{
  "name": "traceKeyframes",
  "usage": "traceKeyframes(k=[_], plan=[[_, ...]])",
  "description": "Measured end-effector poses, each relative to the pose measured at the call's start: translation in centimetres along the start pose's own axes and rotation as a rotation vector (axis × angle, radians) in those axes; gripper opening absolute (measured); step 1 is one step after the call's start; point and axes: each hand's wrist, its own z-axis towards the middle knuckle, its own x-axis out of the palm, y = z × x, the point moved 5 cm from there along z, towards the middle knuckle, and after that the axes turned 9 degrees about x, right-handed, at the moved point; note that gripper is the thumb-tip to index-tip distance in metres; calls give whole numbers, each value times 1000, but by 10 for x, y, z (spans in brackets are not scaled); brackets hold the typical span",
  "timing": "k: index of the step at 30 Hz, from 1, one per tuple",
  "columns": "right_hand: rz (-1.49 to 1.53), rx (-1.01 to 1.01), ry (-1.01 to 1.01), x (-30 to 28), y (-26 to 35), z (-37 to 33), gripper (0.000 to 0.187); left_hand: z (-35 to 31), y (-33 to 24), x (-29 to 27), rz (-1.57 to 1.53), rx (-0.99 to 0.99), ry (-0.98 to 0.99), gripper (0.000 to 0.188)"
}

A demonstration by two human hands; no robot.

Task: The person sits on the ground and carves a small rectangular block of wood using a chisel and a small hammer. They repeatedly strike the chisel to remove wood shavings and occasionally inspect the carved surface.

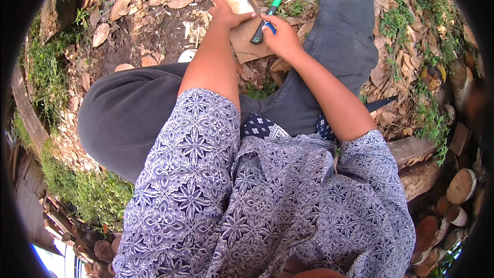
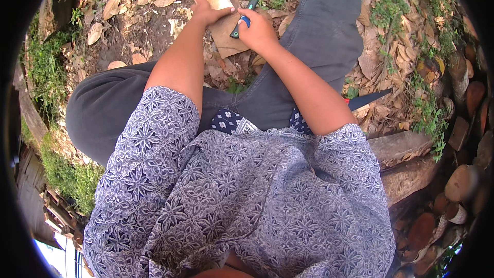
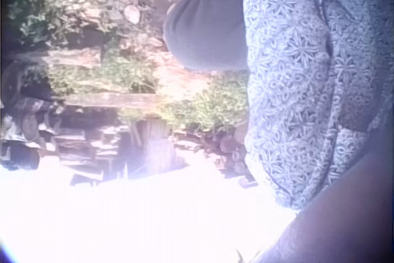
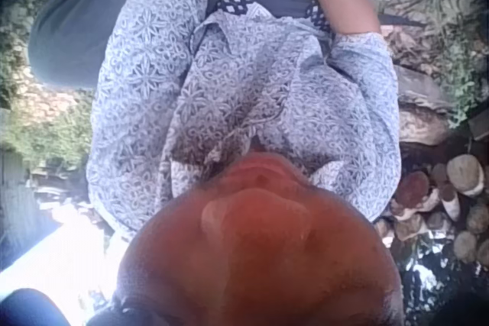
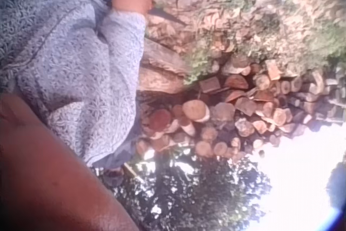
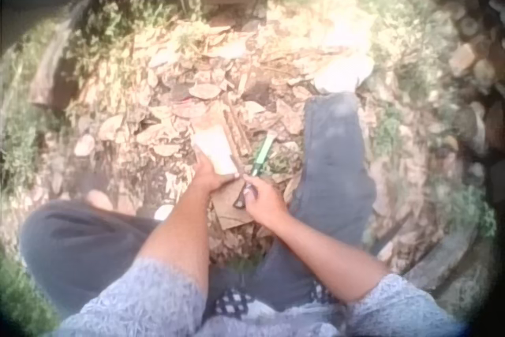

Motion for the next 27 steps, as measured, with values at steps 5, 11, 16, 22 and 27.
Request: traceKeyframes(k=[5, 11, 16, 22, 27], plan=[[14, -1, -42, 15, 32, 86, 44, 11, 4, 7, -31, 58, 63, 172], [17, 45, 113, -2, 68, 57, 45, 5, 6, 4, -65, 33, 22, 173], [-35, 174, 226, -22, 6, -6, 46, -7, -2, 1, -46, 39, -61, 170], [-127, 164, 225, -28, 13, -22, 46, -6, -5, 0, -34, 75, -95, 167], [-103, 91, 119, -16, 9, -20, 44, -7, -6, 0, -43, 73, -81, 165]])
